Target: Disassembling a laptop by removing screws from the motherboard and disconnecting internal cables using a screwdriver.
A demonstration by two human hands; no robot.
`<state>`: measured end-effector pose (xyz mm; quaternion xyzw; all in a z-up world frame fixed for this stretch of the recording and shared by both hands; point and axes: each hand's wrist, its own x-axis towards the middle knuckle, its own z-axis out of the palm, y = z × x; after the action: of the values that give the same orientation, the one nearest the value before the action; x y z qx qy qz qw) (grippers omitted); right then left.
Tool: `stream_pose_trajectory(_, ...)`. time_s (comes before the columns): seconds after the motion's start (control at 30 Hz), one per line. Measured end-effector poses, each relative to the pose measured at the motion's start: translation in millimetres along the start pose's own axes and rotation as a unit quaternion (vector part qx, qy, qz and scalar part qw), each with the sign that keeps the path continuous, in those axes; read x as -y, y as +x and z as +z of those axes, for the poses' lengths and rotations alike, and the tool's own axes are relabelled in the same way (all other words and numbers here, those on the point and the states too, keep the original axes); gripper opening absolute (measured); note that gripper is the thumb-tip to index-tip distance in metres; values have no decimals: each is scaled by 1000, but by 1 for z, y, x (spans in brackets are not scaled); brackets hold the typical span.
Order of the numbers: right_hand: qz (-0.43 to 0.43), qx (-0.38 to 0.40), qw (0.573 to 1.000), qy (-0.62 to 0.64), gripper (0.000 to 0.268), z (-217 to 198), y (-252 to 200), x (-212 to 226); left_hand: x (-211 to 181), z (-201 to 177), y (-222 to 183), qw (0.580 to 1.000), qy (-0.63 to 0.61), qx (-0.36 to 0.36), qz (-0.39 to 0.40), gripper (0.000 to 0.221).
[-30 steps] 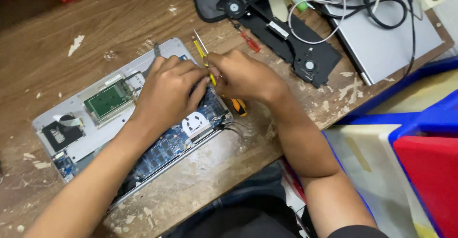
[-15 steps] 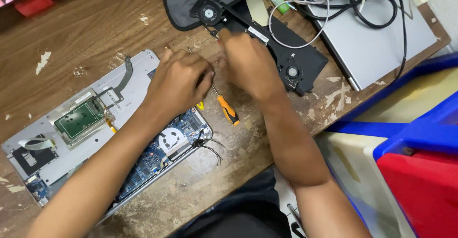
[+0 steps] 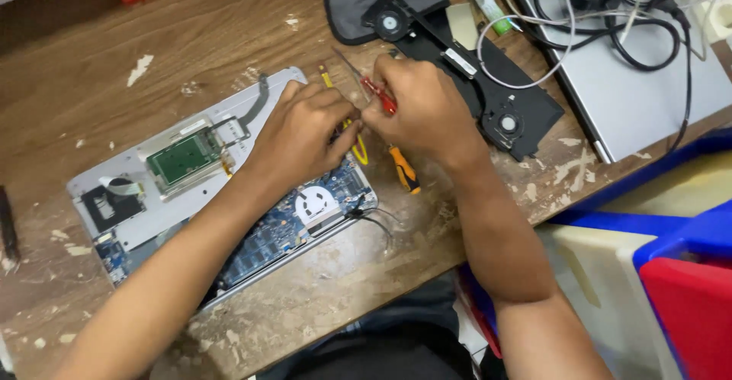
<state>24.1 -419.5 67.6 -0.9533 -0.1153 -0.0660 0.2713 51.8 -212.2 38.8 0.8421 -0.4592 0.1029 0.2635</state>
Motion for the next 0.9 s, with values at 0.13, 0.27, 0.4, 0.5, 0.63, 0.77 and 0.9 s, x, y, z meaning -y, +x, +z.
stream_pose_trajectory(0.13,-173,-38,978,107,17,38,-11,21,-5,-40,-33,1000,-10,-18,4,11)
stream_pose_trajectory(0.27,-200,-4,973,112,15,63,-17,47,-6,-60,-84,998,-29,-60,6,10)
stream_pose_trajectory(0.4,-226,37,957,178,14,79,-21,71,-7,-73,-133,995,-37,-93,-18,9)
stream_pose_trajectory(0.5,-244,49,948,197,12,91,-18,83,-6,-80,-161,991,-42,-120,-37,6)
stream_pose_trajectory(0.63,-266,43,940,211,7,87,-11,119,-4,-86,-184,984,-47,-165,-46,4)
stream_pose_trajectory(0.77,-268,42,936,224,11,76,-9,152,4,-82,-203,977,-41,-202,-46,3)
stream_pose_trajectory(0.9,-325,30,920,218,13,52,-11,182,14,-84,-217,966,-69,-249,-30,14)
